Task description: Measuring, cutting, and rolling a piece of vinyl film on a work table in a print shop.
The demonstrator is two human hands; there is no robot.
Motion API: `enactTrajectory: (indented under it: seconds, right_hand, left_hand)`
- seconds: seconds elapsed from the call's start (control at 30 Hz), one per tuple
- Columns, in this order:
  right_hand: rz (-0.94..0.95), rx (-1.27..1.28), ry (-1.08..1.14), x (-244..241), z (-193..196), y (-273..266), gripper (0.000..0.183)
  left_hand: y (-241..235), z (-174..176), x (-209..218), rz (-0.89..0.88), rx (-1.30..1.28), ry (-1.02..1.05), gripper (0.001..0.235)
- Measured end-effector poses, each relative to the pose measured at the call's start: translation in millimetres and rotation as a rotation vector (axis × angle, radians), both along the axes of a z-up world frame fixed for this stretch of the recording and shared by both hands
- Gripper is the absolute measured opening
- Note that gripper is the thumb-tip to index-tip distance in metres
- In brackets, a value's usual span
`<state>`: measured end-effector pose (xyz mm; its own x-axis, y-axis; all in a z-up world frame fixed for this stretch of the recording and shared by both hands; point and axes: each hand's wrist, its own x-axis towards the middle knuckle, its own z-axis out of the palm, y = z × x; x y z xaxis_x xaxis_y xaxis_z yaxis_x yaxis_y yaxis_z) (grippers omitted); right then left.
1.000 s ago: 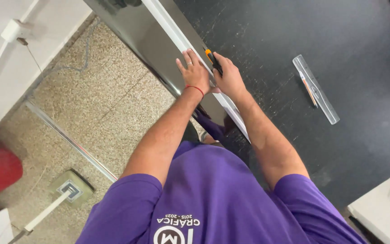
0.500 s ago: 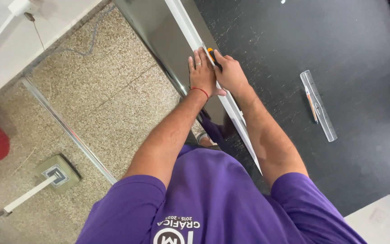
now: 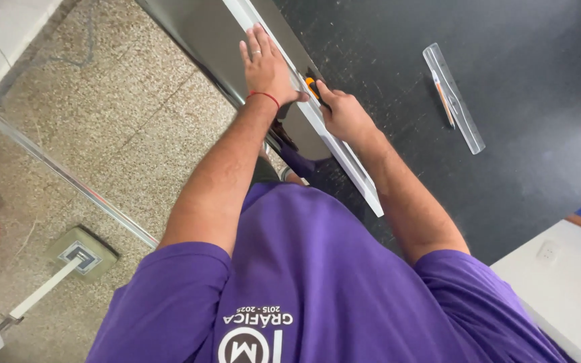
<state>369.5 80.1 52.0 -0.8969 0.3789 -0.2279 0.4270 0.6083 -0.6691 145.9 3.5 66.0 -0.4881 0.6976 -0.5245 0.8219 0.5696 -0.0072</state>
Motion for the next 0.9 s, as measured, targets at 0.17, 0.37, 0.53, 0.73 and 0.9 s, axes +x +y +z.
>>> enactTrajectory:
  seconds: [0.17,0.37,0.53,0.73,0.9]
  right_hand:
    - [-0.049,-0.058,-0.134,89.3,22.1,-30.0,0.067]
    - [-0.120,-0.096,-0.192,191.5,26.4,-57.7,0.063]
    - [-0.132,-0.074,-0.188,244.8,33.0,-71.0,0.061]
    - [-0.281,0.061,-0.214,254.8,46.6,-60.2,0.067]
    - [-0.569,0.293,-0.277,237.8,11.2,-32.1,0.059]
  left_hand:
    - [-0.2,5.9,6.3,0.010,-0.030,0.015,0.183]
    - [4.1,2.3,6.0,-0.007,-0.055,0.051,0.183]
    - [8.7,6.5,4.5,0.003,-0.062,0.040,0.180]
    - [6.4,15.5,4.6,0.006,-0.051,0.042,0.187]
    - [4.8,15.8,5.9,0.002,-0.046,0.026,0.184]
